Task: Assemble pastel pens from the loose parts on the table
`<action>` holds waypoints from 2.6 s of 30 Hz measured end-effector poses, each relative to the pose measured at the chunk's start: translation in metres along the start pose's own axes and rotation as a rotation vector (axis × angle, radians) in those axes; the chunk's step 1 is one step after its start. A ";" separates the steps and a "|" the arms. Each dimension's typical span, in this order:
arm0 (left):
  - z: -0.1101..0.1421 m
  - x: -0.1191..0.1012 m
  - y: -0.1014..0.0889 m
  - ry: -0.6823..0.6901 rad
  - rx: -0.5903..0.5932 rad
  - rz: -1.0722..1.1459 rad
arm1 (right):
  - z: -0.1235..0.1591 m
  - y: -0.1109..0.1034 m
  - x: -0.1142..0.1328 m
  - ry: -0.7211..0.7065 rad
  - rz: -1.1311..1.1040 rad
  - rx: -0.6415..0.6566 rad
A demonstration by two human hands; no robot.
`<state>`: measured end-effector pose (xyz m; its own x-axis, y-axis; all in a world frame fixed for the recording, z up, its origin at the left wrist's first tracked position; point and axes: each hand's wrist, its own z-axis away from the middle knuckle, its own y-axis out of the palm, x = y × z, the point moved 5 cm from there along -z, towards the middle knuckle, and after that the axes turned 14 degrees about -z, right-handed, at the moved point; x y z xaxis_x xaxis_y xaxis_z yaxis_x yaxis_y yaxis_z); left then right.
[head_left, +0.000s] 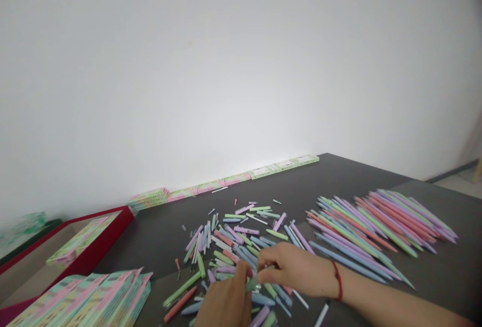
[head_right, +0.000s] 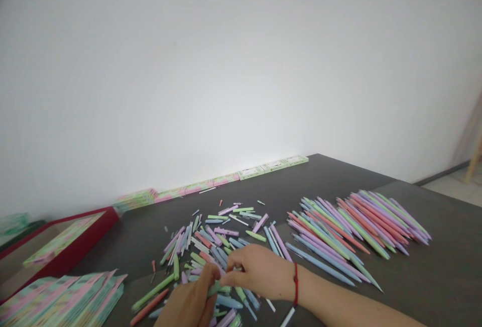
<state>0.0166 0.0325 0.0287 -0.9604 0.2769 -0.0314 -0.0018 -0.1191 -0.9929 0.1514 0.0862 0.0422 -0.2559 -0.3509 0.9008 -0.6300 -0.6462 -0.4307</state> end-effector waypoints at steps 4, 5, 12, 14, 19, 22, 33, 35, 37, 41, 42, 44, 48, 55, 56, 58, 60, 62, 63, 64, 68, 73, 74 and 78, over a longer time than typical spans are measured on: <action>-0.002 0.000 -0.002 -0.016 0.024 -0.020 | 0.000 0.000 0.005 0.013 -0.039 0.018; -0.002 0.000 -0.002 -0.022 0.019 -0.029 | 0.000 0.000 0.004 0.026 -0.019 0.004; -0.001 0.000 -0.003 -0.023 -0.013 -0.065 | 0.000 0.001 0.002 0.018 -0.034 0.071; 0.000 -0.001 -0.005 -0.013 -0.021 -0.073 | 0.000 0.001 -0.001 0.065 -0.084 0.076; -0.001 0.002 -0.003 -0.026 -0.026 -0.090 | 0.000 0.004 -0.004 0.088 -0.132 0.103; -0.002 0.004 0.001 -0.018 -0.060 -0.073 | -0.001 0.005 -0.005 0.057 -0.186 0.086; -0.004 0.005 0.007 -0.022 -0.052 -0.162 | 0.000 0.010 -0.005 0.107 -0.207 0.087; -0.004 0.005 0.007 -0.021 -0.044 -0.178 | 0.000 0.014 -0.009 0.224 -0.268 0.135; -0.006 0.006 0.009 -0.013 -0.065 -0.177 | 0.000 0.015 -0.009 0.240 -0.268 0.169; -0.007 0.010 0.015 0.002 -0.102 -0.151 | 0.000 0.008 0.000 0.005 -0.089 0.064; -0.007 0.010 0.015 -0.003 -0.103 -0.129 | -0.001 0.008 -0.002 -0.006 -0.082 0.047; -0.005 0.011 0.013 -0.022 -0.113 -0.071 | -0.001 0.012 -0.009 0.062 -0.154 0.079; -0.003 0.012 0.010 -0.045 -0.148 0.021 | -0.001 0.013 -0.009 0.093 -0.183 0.153; -0.004 0.020 0.016 -0.056 -0.241 0.077 | 0.004 0.002 0.012 -0.083 0.220 0.018; -0.004 0.020 0.016 -0.056 -0.261 0.071 | 0.003 0.006 0.006 -0.044 0.139 0.054; -0.002 0.019 0.014 -0.050 -0.291 0.060 | 0.000 0.016 -0.010 0.074 -0.126 0.165; -0.001 0.020 0.008 -0.041 -0.317 0.057 | -0.005 0.022 -0.023 0.165 -0.356 0.233; 0.000 0.024 -0.004 -0.034 -0.397 0.054 | -0.010 0.020 -0.030 0.198 -0.472 0.240; 0.002 0.029 -0.012 -0.043 -0.477 0.076 | -0.013 0.017 -0.030 0.199 -0.504 0.222; 0.003 0.035 -0.021 -0.069 -0.575 0.141 | -0.015 0.013 -0.030 0.195 -0.532 0.190; 0.002 0.071 -0.029 -0.299 -0.733 1.063 | -0.019 0.001 -0.016 0.140 -0.622 0.025; -0.009 0.056 -0.014 -0.219 -0.404 2.129 | -0.015 0.027 -0.015 0.211 -0.720 0.055; -0.007 0.052 -0.015 -0.181 -0.417 2.204 | -0.014 0.035 -0.019 0.234 -0.738 0.081; 0.001 0.041 -0.019 -0.103 -0.435 2.325 | -0.011 0.059 -0.037 0.339 -0.768 0.188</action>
<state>-0.0231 0.0456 0.0468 0.7075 0.0005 -0.7067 0.7037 0.0911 0.7046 0.1154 0.0684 -0.0166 -0.0322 0.4316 0.9015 -0.5943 -0.7335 0.3300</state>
